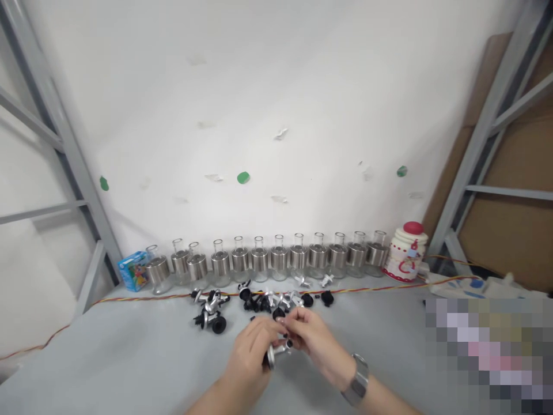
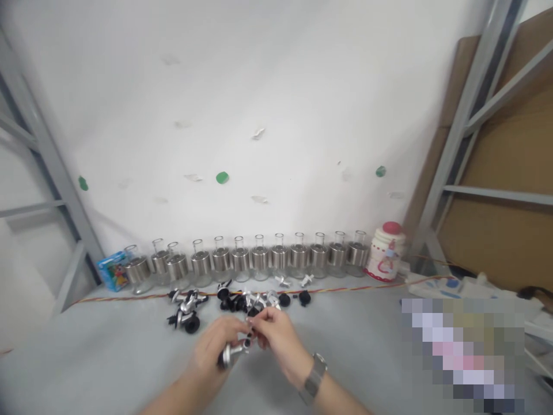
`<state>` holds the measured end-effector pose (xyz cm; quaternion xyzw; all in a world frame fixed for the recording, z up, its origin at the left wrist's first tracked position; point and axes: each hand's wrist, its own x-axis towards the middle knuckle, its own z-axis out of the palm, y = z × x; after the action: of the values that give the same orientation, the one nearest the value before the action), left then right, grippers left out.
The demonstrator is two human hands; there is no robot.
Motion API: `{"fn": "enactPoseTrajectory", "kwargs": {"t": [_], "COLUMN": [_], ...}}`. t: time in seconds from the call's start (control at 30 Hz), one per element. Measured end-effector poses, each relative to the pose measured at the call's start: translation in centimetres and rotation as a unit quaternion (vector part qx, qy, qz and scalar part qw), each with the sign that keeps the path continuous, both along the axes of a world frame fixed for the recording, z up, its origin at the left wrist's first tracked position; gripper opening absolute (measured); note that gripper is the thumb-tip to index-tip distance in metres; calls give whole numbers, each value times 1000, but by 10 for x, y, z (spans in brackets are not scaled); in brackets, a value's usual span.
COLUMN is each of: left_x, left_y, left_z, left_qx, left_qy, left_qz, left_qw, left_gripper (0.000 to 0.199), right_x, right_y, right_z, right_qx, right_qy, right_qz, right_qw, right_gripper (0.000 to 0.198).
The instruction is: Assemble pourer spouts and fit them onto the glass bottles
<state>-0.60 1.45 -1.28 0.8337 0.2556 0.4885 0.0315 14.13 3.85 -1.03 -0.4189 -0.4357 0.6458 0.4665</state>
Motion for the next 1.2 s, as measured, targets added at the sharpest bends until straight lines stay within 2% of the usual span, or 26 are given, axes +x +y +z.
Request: {"fn": "enactPoseTrajectory", "kwargs": {"t": [0.17,0.2,0.27,0.3,0.37,0.43,0.57,0.67,0.8,0.97,1.13,1.2], "left_x": [2,2,2,2,1,0,-1,0,2,4,5,7], "left_y": [1,0,-1,-1,1,4,8,8,11,19,17,13], "left_z": [-3,-3,1,5,14,22,26,22,18,12,7,8], "left_qx": [5,-15,-104,-167,-295,-380,-469,-508,-535,-580,-541,-542], "left_qy": [7,-20,-112,-169,-270,-337,-415,-430,-419,-410,-355,-342], "left_qz": [-26,-19,30,65,125,133,84,60,66,11,-33,-37], "left_qw": [1000,1000,988,969,908,851,776,743,730,704,761,767], "left_gripper": [24,20,11,9,17,23,25,27,31,38,36,37], "right_x": [-1,0,0,1,1,0,-2,-4,1,21,24,19], "right_y": [-1,-2,-3,-4,-4,-4,-4,-6,-6,2,1,-2], "right_z": [-3,-2,2,4,8,10,8,7,12,22,21,18], "right_qx": [-2,3,26,42,75,101,140,160,189,198,142,127], "right_qy": [8,18,44,56,65,42,-29,-38,-34,-17,40,61], "right_qz": [20,23,37,51,79,86,67,68,74,90,159,184], "right_qw": [1000,1000,998,996,992,990,987,984,979,976,976,973], "right_gripper": [30,30,29,29,33,34,29,31,34,34,35,35]}}
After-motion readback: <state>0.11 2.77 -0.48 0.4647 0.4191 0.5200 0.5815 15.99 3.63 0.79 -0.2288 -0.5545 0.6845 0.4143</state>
